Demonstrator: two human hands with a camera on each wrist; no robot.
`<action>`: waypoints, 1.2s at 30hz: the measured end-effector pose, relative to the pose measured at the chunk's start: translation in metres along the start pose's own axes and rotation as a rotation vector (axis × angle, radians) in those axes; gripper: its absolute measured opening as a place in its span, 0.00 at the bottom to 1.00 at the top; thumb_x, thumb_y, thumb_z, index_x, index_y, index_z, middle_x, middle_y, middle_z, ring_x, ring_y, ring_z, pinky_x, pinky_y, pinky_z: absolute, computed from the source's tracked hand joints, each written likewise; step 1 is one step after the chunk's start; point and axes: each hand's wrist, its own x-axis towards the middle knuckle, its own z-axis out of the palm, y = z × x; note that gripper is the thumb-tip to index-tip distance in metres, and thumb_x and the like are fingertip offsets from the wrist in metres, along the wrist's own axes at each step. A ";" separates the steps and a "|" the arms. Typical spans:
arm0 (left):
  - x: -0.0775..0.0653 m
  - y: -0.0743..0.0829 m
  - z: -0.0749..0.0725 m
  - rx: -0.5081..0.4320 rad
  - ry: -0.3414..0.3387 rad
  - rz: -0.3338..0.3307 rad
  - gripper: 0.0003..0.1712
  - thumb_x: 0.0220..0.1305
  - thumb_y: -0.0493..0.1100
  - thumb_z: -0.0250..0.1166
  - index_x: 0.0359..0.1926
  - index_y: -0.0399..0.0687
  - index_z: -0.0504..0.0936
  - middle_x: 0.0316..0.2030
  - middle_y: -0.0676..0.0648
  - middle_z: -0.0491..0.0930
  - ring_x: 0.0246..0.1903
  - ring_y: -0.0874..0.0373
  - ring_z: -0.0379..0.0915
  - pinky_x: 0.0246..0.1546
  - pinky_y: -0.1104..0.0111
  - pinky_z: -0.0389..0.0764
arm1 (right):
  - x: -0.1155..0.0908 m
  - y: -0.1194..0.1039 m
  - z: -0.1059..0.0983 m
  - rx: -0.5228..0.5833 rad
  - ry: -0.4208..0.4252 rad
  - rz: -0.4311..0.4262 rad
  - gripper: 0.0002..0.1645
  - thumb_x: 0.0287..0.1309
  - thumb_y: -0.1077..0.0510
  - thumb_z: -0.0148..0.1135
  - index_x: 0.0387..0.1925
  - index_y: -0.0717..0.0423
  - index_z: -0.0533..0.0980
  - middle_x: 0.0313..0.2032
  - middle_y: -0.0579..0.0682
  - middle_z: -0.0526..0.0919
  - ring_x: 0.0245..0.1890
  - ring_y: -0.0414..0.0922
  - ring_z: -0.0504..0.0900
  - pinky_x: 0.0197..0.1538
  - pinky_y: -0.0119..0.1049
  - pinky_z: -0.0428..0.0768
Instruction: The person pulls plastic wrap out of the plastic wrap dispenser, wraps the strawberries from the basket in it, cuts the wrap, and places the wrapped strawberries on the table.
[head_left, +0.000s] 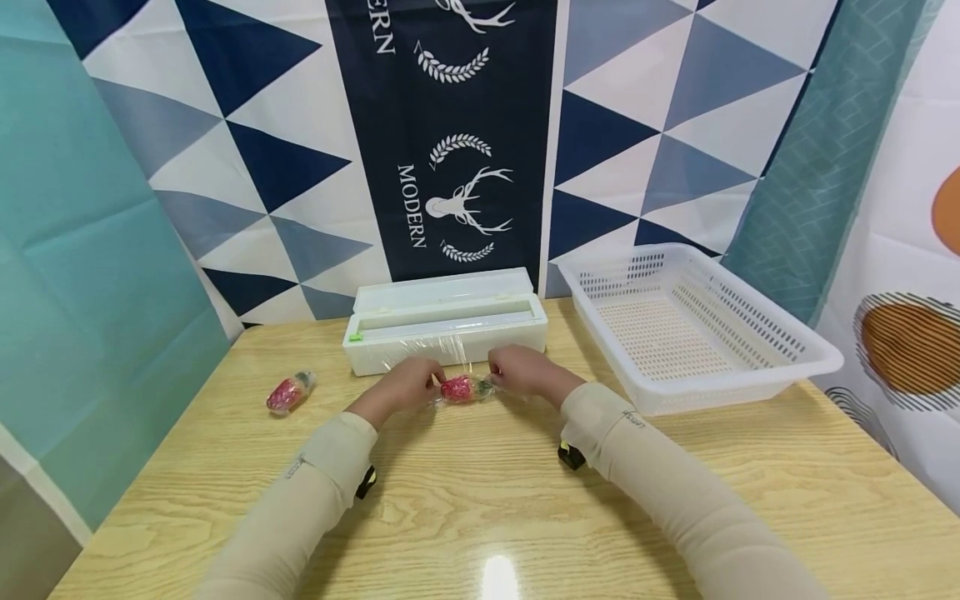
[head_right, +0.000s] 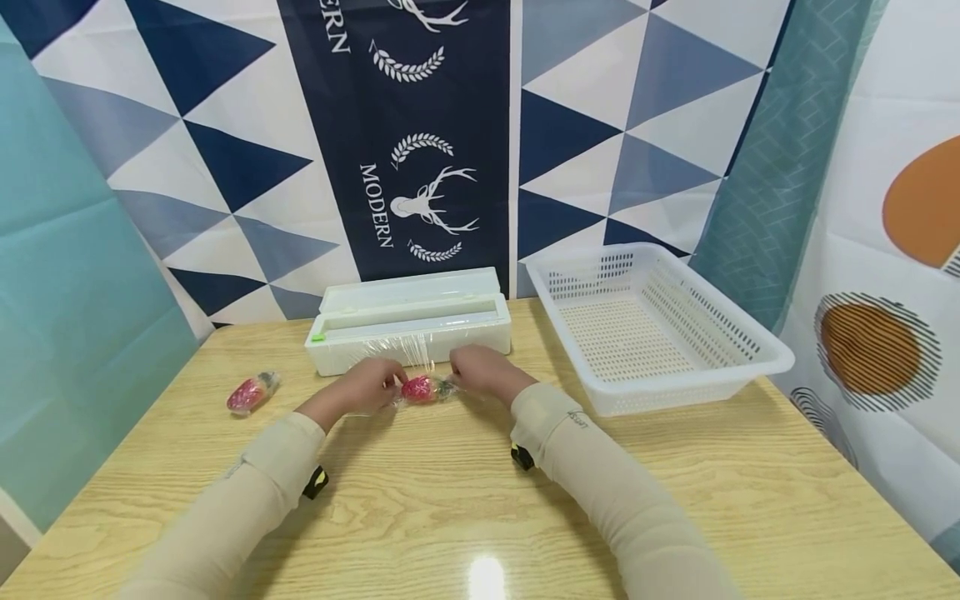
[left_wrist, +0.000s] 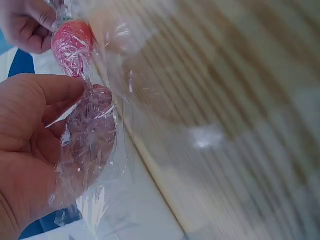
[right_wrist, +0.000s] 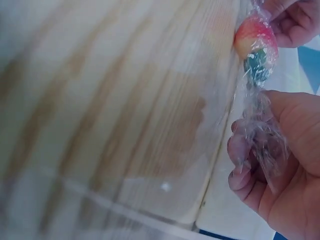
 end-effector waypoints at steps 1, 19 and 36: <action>0.001 0.000 0.000 -0.010 0.000 -0.019 0.07 0.62 0.31 0.62 0.39 0.41 0.83 0.29 0.49 0.78 0.28 0.59 0.70 0.32 0.67 0.75 | 0.000 0.002 0.000 0.004 0.002 0.005 0.09 0.64 0.57 0.62 0.29 0.55 0.74 0.25 0.46 0.76 0.26 0.42 0.75 0.33 0.37 0.76; -0.039 -0.046 -0.035 -0.194 -0.080 -0.012 0.12 0.46 0.27 0.71 0.34 0.37 0.80 0.33 0.46 0.80 0.35 0.53 0.77 0.40 0.63 0.80 | -0.038 0.027 -0.022 0.192 0.081 -0.123 0.08 0.48 0.71 0.63 0.31 0.58 0.75 0.30 0.48 0.79 0.32 0.44 0.77 0.38 0.37 0.78; -0.046 -0.071 -0.026 -0.161 -0.009 -0.144 0.08 0.51 0.27 0.71 0.21 0.39 0.82 0.16 0.52 0.76 0.16 0.63 0.69 0.21 0.71 0.74 | -0.026 0.040 -0.010 -0.061 0.100 -0.173 0.16 0.42 0.76 0.56 0.12 0.54 0.69 0.16 0.41 0.63 0.20 0.39 0.60 0.27 0.31 0.63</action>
